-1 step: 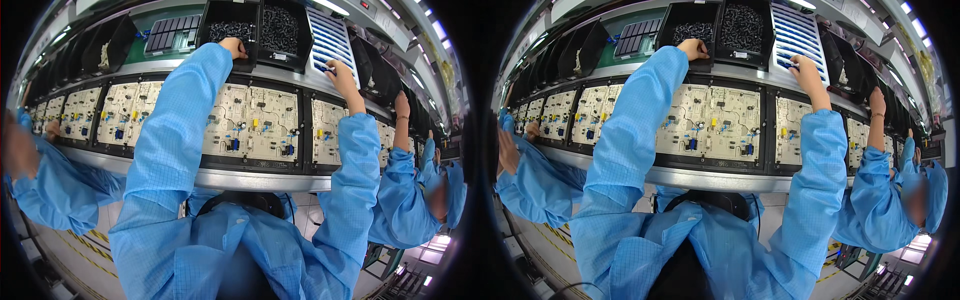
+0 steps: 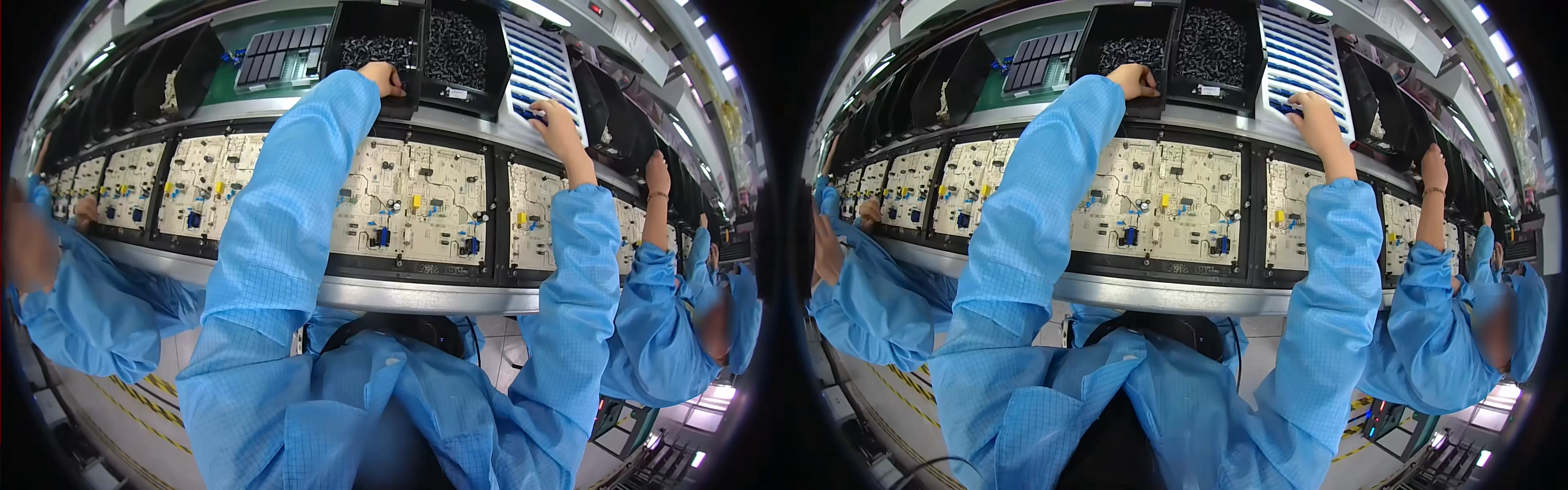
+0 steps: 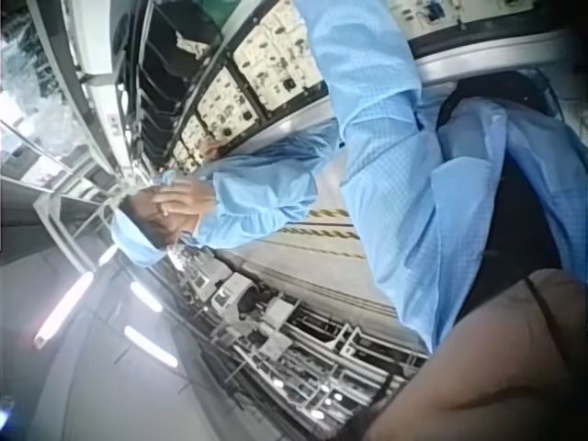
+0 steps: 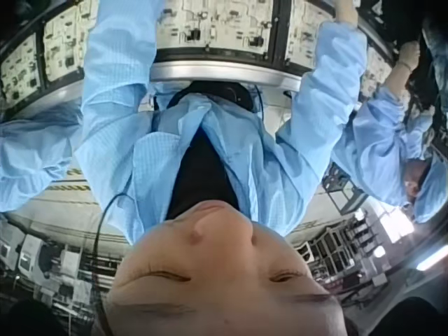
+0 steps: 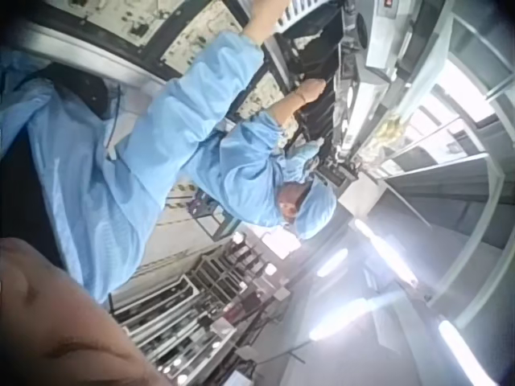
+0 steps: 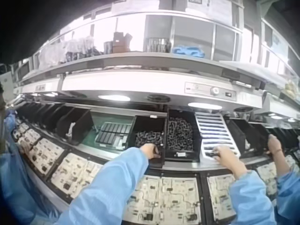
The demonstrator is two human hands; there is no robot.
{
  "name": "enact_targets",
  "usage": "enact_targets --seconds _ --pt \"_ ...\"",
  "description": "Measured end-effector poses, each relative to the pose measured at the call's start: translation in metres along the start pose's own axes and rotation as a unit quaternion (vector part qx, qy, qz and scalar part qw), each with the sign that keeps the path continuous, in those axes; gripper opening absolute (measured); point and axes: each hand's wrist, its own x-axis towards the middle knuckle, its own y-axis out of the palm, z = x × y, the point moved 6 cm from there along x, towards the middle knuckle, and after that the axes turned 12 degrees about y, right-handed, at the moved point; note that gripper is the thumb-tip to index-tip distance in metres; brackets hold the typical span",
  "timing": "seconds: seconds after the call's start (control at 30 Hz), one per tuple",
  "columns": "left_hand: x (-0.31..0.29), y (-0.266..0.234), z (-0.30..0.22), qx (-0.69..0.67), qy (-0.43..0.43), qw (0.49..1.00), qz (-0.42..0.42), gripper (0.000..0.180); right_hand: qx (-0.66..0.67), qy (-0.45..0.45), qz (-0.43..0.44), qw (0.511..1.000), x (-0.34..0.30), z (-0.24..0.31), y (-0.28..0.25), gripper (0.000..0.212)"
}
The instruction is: Manually placing electronic components onto circuit boards on an assembly line.
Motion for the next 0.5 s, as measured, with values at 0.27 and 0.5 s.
enact_targets --seconds 0.27,0.5 --pt "0.001 0.001 0.002 -0.025 0.053 0.997 -0.041 0.014 -0.078 -0.017 -0.015 0.997 -0.001 0.008 0.009 0.024" --pt "-0.011 -0.025 -0.014 0.014 0.086 0.984 -0.156 0.007 0.079 0.104 -0.09 0.987 -0.015 -0.017 0.009 0.021"
